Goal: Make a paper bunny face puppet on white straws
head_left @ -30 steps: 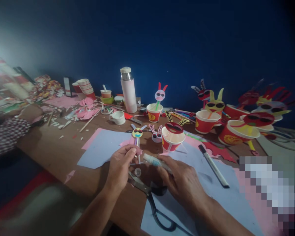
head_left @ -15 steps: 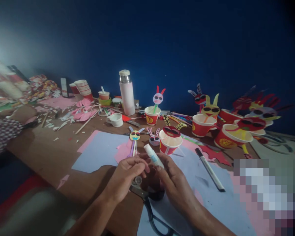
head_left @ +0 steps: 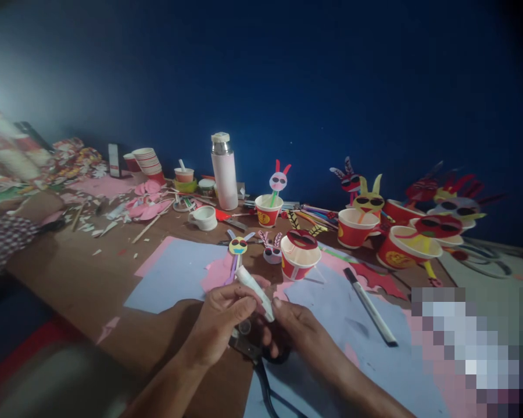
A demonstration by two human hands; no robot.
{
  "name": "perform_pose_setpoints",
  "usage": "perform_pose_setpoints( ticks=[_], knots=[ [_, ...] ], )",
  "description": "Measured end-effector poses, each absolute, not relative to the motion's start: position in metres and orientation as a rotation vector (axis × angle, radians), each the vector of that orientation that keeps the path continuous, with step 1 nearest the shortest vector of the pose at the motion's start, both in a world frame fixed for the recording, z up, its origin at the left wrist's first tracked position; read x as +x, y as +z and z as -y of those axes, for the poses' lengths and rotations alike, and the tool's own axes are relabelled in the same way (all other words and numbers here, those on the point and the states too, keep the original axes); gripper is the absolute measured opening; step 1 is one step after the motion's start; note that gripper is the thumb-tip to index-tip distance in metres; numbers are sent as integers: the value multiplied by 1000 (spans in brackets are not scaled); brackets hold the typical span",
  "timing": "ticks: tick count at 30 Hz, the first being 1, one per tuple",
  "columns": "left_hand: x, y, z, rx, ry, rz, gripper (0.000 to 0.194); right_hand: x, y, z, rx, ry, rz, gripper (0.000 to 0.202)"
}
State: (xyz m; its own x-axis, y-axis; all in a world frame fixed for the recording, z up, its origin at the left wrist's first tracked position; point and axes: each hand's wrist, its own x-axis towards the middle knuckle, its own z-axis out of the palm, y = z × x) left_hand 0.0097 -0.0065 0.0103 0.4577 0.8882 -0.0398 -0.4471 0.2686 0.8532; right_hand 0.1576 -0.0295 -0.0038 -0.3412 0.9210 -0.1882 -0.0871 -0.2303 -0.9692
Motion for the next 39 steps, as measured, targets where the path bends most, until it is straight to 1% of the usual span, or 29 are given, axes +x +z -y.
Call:
perform_pose_setpoints(
  ticks=[4, 7, 10, 13, 15, 19, 21, 23, 25, 28, 29, 30, 34, 36, 39],
  knots=[
    [6, 8, 4, 981, 1091, -717, 14, 156, -5, 29, -1069, 1537, 1212, 41],
    [4, 6, 2, 1035, 1115, -742, 14, 155, -3, 31, -1067, 1413, 1198, 35],
    [5, 7, 2, 1021, 1117, -723, 16, 156, 0, 32, -1064, 1466, 1207, 39],
    [8, 10, 4, 937, 1026, -643, 19, 157, 3, 32, -1073, 1636, 1231, 53],
    [8, 10, 5, 895, 992, -605, 18, 157, 4, 31, -1073, 1682, 1249, 58],
    [7, 7, 4, 956, 1134, -667, 12, 157, 3, 31, -1058, 1518, 1242, 42],
    [6, 6, 4, 983, 1159, -696, 12, 156, 2, 32, -1043, 1451, 1200, 38],
    [5, 6, 3, 993, 1161, -697, 13, 156, 1, 33, -1035, 1461, 1174, 37],
    [5, 7, 3, 973, 1148, -672, 14, 156, 2, 34, -1044, 1541, 1186, 40],
    [6, 8, 3, 912, 1066, -595, 14, 157, 3, 33, -1072, 1692, 1225, 55],
    [7, 9, 3, 895, 1056, -580, 13, 157, 3, 33, -1082, 1702, 1241, 57],
    [7, 9, 3, 889, 1066, -577, 12, 157, 2, 33, -1086, 1676, 1258, 55],
    [6, 9, 2, 928, 1166, -633, 12, 156, 2, 33, -1053, 1477, 1244, 36],
    [6, 9, 2, 938, 1173, -637, 13, 156, 4, 33, -1028, 1463, 1216, 34],
    [6, 9, 3, 927, 1162, -617, 12, 156, 8, 34, -1036, 1511, 1237, 36]
  ],
)
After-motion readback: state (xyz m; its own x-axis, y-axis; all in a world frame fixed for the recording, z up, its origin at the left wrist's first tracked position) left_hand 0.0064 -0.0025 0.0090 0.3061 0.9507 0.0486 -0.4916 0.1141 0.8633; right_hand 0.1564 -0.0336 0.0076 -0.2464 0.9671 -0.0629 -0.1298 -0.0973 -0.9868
